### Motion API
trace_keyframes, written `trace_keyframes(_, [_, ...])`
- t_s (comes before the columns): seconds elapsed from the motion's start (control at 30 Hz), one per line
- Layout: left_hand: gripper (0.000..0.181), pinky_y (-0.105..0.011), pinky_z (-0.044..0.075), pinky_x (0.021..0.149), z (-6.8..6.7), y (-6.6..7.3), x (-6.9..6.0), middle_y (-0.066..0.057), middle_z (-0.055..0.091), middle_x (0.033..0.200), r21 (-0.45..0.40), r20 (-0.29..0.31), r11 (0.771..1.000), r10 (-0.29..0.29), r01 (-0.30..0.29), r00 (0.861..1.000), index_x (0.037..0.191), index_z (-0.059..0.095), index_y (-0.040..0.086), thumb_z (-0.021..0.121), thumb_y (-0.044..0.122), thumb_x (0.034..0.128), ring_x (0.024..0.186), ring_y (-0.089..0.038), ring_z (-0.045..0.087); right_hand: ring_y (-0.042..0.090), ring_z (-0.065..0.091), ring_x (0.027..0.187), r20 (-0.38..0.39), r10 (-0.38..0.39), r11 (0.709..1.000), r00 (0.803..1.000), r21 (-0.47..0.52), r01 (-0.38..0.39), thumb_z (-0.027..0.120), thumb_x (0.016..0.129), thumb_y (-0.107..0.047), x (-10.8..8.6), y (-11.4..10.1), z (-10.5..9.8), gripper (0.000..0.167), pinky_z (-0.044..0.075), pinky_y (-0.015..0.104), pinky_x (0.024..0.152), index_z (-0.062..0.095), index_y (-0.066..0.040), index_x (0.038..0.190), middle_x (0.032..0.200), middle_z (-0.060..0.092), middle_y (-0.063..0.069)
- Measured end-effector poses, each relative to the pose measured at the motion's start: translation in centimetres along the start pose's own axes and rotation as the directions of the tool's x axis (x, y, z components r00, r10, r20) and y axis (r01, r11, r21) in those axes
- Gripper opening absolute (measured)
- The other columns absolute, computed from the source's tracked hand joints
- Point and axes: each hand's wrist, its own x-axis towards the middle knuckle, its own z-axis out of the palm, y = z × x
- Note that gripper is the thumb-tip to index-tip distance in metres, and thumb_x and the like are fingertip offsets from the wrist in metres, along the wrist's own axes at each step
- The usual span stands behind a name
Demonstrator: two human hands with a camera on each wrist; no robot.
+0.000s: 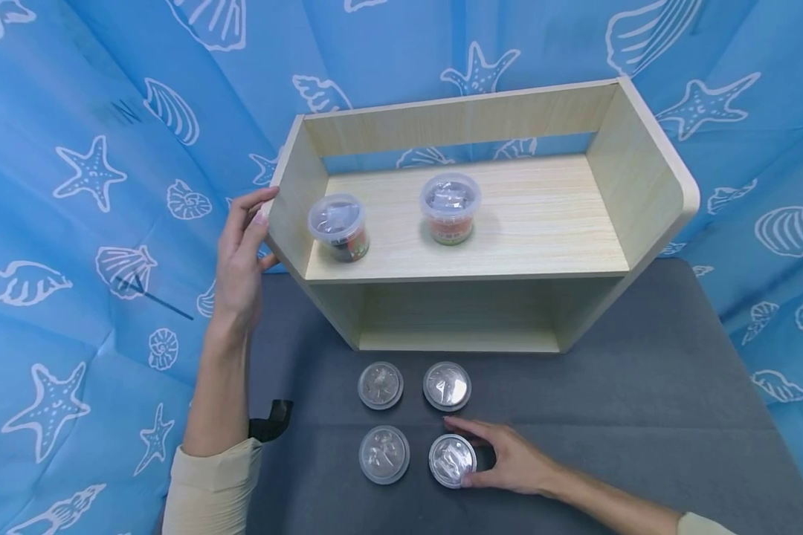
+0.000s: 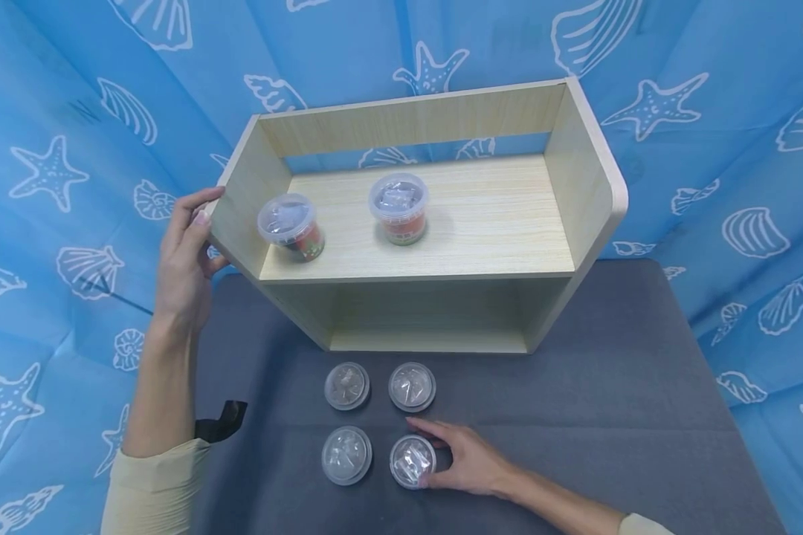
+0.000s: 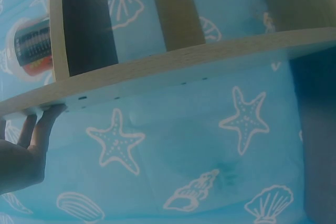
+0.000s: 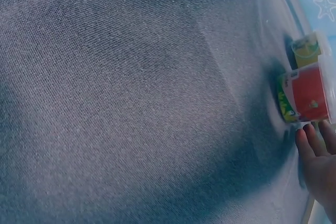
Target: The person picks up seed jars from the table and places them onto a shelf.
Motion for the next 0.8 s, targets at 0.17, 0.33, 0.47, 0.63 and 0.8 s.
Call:
trace_keyframes(0.17, [0.035, -0.059, 0.044, 0.09, 0.0, 0.0, 0.0, -0.008, 0.052, 0.135, -0.009, 0.001, 1.0, 0.0, 0.0, 1.0, 0.136, 0.055, 0.016, 0.047, 0.028, 0.1046, 0.119, -0.028, 0.05, 0.021, 0.055, 0.126, 0.007, 0.015, 0.998, 1.0, -0.057, -0.014, 0.085, 0.077, -0.038, -0.1, 0.2, 0.6, 0.081, 0.043, 0.033, 0.105, 0.05, -0.011, 0.146, 0.138, 0.06, 0.003])
trace_keyframes(0.33, [0.035, -0.063, 0.042, 0.092, 0.1, 0.0, 0.0, -0.008, 0.051, 0.135, -0.006, -0.002, 1.0, 0.003, -0.003, 1.0, 0.136, 0.055, 0.017, 0.047, 0.029, 0.1044, 0.12, -0.028, 0.05, 0.021, 0.056, 0.125, 0.016, 0.023, 0.997, 1.0, -0.079, -0.022, 0.087, 0.074, -0.039, -0.1, 0.2, 1.0, 0.087, 0.045, 0.037, 0.103, 0.049, -0.013, 0.147, 0.137, 0.06, 0.002])
trace_keyframes(0.47, [0.035, -0.067, 0.04, 0.093, 0.1, 0.0, 0.0, -0.008, 0.051, 0.135, 0.003, -0.005, 1.0, 0.003, -0.003, 1.0, 0.136, 0.055, 0.017, 0.047, 0.028, 0.1044, 0.121, -0.028, 0.049, 0.022, 0.057, 0.125, 0.03, 0.017, 0.996, 0.999, -0.09, -0.014, 0.089, 0.072, -0.037, -0.1, 0.3, 1.4, 0.091, 0.046, 0.039, 0.102, 0.046, -0.012, 0.149, 0.138, 0.06, 0.005])
trace_keyframes(0.63, [0.034, -0.067, 0.04, 0.093, 0.1, -0.1, 0.0, -0.008, 0.052, 0.134, 0.0, -0.005, 1.0, 0.004, -0.004, 1.0, 0.136, 0.055, 0.017, 0.046, 0.028, 0.1045, 0.12, -0.028, 0.049, 0.023, 0.058, 0.123, 0.028, 0.022, 0.995, 0.999, -0.095, -0.02, 0.089, 0.072, -0.033, -0.2, 0.3, 1.8, 0.092, 0.047, 0.039, 0.101, 0.045, -0.012, 0.149, 0.137, 0.06, 0.007])
trace_keyframes(0.8, [0.034, -0.069, 0.037, 0.094, 0.1, -0.1, 0.0, -0.008, 0.051, 0.134, 0.0, -0.009, 1.0, 0.003, -0.003, 1.0, 0.136, 0.055, 0.017, 0.047, 0.028, 0.1044, 0.121, -0.028, 0.049, 0.022, 0.058, 0.122, 0.01, 0.014, 0.995, 1.0, -0.098, -0.013, 0.088, 0.073, -0.032, -0.1, 0.4, 1.9, 0.088, 0.048, 0.038, 0.1, 0.047, -0.015, 0.148, 0.137, 0.06, 0.005])
